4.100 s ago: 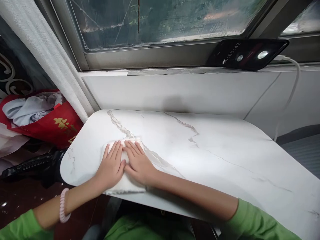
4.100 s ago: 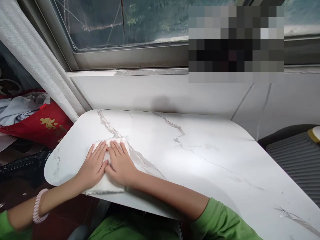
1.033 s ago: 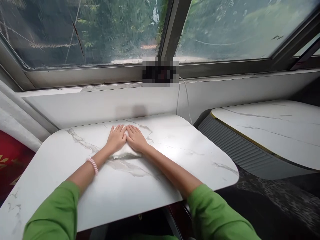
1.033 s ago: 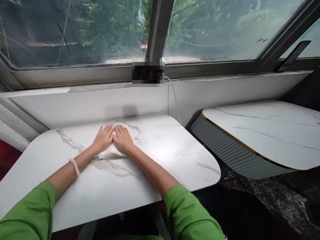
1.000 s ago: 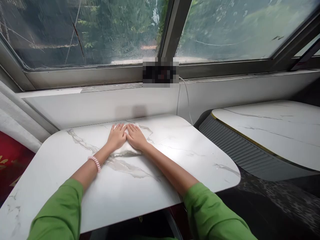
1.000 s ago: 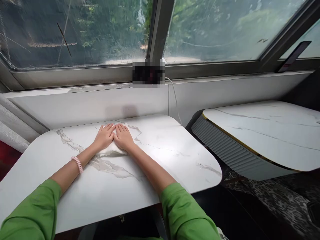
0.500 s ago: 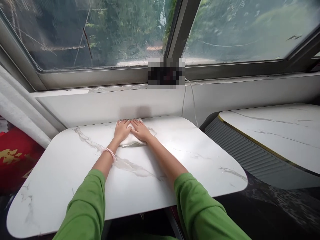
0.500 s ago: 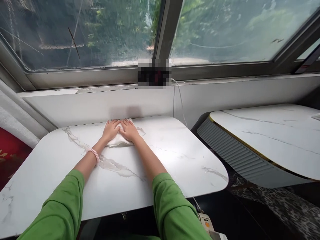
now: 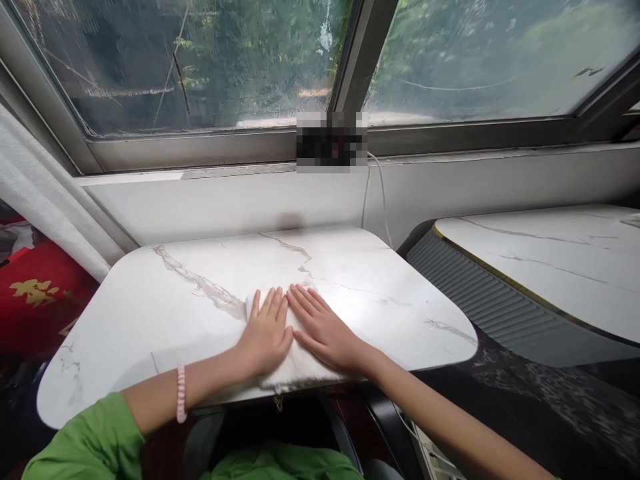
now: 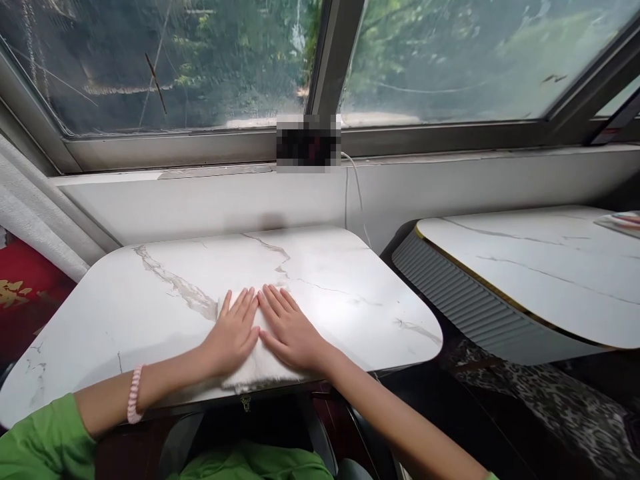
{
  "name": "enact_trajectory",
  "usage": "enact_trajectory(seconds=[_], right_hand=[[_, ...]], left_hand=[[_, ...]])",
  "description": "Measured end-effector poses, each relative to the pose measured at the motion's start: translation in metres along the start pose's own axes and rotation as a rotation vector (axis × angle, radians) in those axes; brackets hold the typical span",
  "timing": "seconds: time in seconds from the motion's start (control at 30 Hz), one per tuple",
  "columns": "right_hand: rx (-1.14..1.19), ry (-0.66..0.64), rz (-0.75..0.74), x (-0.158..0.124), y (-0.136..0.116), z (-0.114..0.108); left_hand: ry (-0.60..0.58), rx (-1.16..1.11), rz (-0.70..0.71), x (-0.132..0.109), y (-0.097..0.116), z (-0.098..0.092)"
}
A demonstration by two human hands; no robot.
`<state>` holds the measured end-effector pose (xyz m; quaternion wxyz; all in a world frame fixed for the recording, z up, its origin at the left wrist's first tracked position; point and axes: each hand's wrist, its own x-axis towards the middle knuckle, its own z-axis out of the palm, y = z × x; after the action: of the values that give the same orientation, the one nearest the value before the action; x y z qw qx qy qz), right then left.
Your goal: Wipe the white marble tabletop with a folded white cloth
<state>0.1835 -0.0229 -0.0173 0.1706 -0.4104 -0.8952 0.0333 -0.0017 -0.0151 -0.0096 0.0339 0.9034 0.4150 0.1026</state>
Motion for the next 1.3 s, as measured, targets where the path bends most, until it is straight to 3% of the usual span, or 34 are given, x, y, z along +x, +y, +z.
enact_trajectory(seconds=[0.17,0.33,0.47,0.6,0.77,0.93,1.13,1.3], right_hand=[[-0.022,0.008,0.024,-0.033,-0.014,-0.008],[-0.053,-0.010,0.092,-0.037,-0.002,-0.004],[-0.049,-0.033,0.166,-0.018,0.030,0.003],[0.049,-0.131,0.262,0.024,0.073,0.011],[0.059,0.048,0.385,0.089,0.112,0.019],[0.057,0.105,0.413,0.132,0.142,0.019],[0.081,0.192,0.416,0.152,0.167,0.016],[0.042,0.168,0.430,0.151,0.161,0.013]], left_hand=[[-0.025,-0.005,0.114,-0.014,0.036,0.000],[-0.130,-0.056,0.127,0.012,0.034,0.000],[-0.170,-0.100,0.089,0.044,0.019,0.004],[-0.088,-0.089,0.049,0.084,-0.008,0.013],[-0.013,-0.040,-0.003,0.143,-0.050,0.020],[0.042,-0.013,-0.016,0.188,-0.082,0.020],[0.104,0.010,-0.027,0.216,-0.097,0.023],[0.055,0.072,-0.006,0.213,-0.093,0.023]])
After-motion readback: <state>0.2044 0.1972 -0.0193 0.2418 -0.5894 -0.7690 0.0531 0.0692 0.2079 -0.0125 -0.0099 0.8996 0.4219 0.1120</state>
